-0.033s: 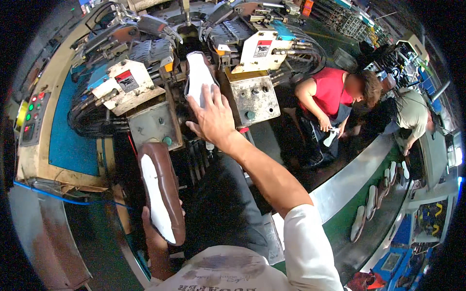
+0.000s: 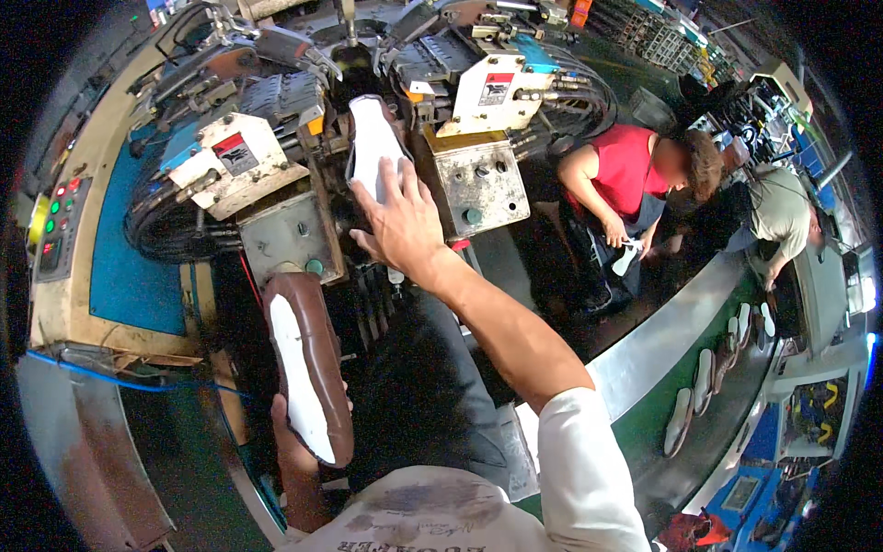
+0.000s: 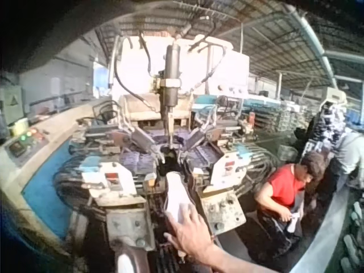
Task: The worker is lasting shoes by pulling the upper over the last and securing it to the insole using a lasting machine and manual tools.
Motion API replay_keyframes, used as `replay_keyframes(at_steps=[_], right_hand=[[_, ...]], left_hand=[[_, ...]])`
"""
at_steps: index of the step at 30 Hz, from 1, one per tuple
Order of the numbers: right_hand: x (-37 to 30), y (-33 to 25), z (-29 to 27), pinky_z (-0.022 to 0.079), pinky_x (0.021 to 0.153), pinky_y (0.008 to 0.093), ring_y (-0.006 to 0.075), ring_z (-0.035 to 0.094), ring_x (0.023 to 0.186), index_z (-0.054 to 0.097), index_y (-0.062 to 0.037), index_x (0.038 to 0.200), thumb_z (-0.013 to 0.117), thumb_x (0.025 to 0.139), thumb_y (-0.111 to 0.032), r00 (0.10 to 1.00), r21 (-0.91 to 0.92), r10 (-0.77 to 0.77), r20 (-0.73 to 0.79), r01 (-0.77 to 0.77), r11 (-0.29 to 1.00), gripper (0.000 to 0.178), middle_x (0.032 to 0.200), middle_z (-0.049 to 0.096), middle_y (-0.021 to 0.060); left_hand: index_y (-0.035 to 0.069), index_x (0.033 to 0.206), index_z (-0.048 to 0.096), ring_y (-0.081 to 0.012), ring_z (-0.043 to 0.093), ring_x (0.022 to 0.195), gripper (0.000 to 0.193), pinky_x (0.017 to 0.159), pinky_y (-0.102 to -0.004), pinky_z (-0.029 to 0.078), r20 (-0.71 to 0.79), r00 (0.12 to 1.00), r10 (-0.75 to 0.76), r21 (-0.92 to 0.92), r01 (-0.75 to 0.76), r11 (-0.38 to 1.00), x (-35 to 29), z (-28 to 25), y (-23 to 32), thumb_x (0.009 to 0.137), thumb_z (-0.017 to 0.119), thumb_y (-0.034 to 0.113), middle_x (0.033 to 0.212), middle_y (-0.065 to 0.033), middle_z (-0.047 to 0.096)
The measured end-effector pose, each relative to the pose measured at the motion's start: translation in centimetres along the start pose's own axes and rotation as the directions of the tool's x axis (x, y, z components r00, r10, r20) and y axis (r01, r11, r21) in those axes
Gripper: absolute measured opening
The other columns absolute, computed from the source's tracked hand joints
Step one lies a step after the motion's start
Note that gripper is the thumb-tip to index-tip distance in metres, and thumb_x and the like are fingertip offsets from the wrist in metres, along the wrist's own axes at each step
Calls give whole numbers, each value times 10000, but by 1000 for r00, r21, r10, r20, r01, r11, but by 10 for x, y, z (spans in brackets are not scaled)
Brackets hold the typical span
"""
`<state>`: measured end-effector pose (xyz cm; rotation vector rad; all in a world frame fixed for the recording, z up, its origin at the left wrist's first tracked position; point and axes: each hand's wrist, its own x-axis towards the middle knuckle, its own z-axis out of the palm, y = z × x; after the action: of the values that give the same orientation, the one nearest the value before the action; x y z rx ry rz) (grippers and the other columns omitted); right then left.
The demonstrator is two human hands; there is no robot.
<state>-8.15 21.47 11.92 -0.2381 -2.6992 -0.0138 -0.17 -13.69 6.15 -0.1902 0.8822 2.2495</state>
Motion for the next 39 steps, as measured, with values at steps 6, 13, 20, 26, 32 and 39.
replay_keyframes(at_steps=[6,13,20,26,32,39], right_hand=[[39,11,12,468,1184,634,569,370,1505,512,-244,1615,777,945,-486,1000,52,22,9,-23,998,759,1663,394,297],[126,36,25,630,977,602,591,432,1447,542,-212,1581,750,962,-528,998,47,27,65,-31,998,725,1575,472,291],[153,46,28,637,969,613,607,486,1386,603,-221,1539,766,943,-544,995,63,-12,-103,18,998,697,1455,552,275],[156,45,-7,504,1120,593,535,534,1354,570,-118,1537,729,966,-463,997,75,-49,57,44,996,686,1403,615,299],[146,36,4,466,1170,605,511,525,1389,516,-129,1586,758,940,-486,990,136,-96,-98,109,985,777,1456,577,268],[-83,-25,22,490,1170,449,343,614,1388,349,115,1609,893,890,-558,834,834,257,488,-533,146,1125,1441,630,293]], left_hand=[[173,1758,216,-419,550,1473,890,1103,-673,556,130,980,-151,-42,157,987,40,-19,-13,1048,637,505,1726,-189,390],[108,1773,129,-376,432,1580,1041,1270,-554,414,336,935,-117,41,110,993,103,-17,-18,977,726,415,1771,-166,327],[79,1770,116,-369,439,1577,1085,1273,-530,414,272,956,-115,181,66,981,149,29,-14,940,739,395,1756,-196,338],[37,1764,117,-345,431,1582,1070,1295,-491,377,231,966,-120,254,59,965,158,45,-17,917,695,338,1746,-215,347],[40,1768,112,-325,368,1620,1091,1327,-459,302,277,959,-54,411,-68,909,136,57,-10,884,712,262,1773,-193,297],[37,1772,110,-290,361,1604,998,1316,-434,268,357,934,-2,724,-275,633,100,52,-26,961,690,99,1761,-190,314]])
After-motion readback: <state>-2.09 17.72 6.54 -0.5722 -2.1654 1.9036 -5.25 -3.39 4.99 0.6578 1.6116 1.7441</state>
